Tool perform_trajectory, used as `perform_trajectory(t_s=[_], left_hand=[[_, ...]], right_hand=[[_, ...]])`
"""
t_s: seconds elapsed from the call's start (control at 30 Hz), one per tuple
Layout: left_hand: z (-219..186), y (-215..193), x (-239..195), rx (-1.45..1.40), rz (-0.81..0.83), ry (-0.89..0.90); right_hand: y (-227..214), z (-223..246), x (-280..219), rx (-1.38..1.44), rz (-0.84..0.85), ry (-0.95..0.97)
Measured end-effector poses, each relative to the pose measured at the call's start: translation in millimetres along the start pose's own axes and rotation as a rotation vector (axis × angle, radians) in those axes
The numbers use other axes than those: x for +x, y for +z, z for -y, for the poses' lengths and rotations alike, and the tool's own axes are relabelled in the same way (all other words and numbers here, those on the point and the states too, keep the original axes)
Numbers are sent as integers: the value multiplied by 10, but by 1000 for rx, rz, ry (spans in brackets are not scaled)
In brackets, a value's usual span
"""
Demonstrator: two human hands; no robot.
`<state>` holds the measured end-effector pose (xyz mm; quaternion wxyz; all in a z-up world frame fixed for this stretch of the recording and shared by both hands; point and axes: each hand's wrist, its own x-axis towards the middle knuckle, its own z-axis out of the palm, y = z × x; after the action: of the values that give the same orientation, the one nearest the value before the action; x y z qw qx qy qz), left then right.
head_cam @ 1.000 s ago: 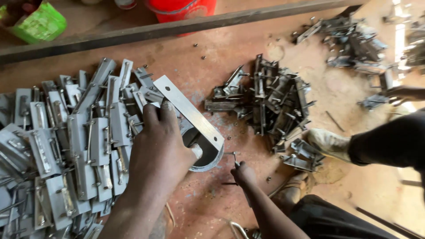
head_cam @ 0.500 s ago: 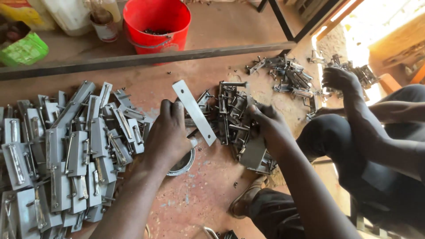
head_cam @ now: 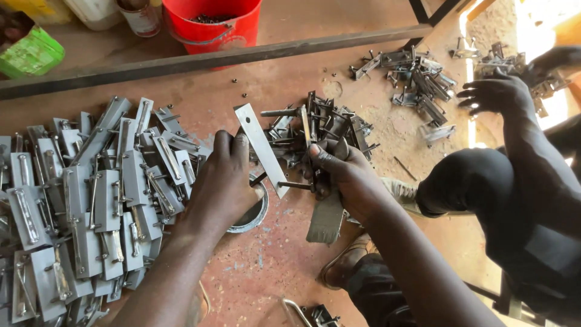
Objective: Applying lubricant to metal brackets using a small tool and stacking them on the floor
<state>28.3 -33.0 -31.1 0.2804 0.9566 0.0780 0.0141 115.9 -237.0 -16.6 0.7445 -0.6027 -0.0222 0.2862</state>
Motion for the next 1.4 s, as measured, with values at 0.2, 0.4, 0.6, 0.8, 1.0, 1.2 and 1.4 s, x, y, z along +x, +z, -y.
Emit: perform_trajectory(t_s=[0.2,0.4,0.6,0.8,1.0,1.2,1.4], left_hand=[[35,79,-80,60,-30,47],[63,27,-112,39,-48,62],[110,49,-119,51,-69,86],[61,58,-160,53,-68,90],[38,62,-143,24,-31,66],[60,98,-158,27,-59,89],[64,93,-163,-1,-20,88]], right_hand=[[-66,-84,-66,-49,15,13],[48,-119,-78,-49,12,-8],[112,-141,-61,-72,63,0],[95,-151,-92,-47,63,79],[52,-170,-92,-56,113,66],[5,-216,-54,-13,88,97],[30,-202,-73,-50,110,107]])
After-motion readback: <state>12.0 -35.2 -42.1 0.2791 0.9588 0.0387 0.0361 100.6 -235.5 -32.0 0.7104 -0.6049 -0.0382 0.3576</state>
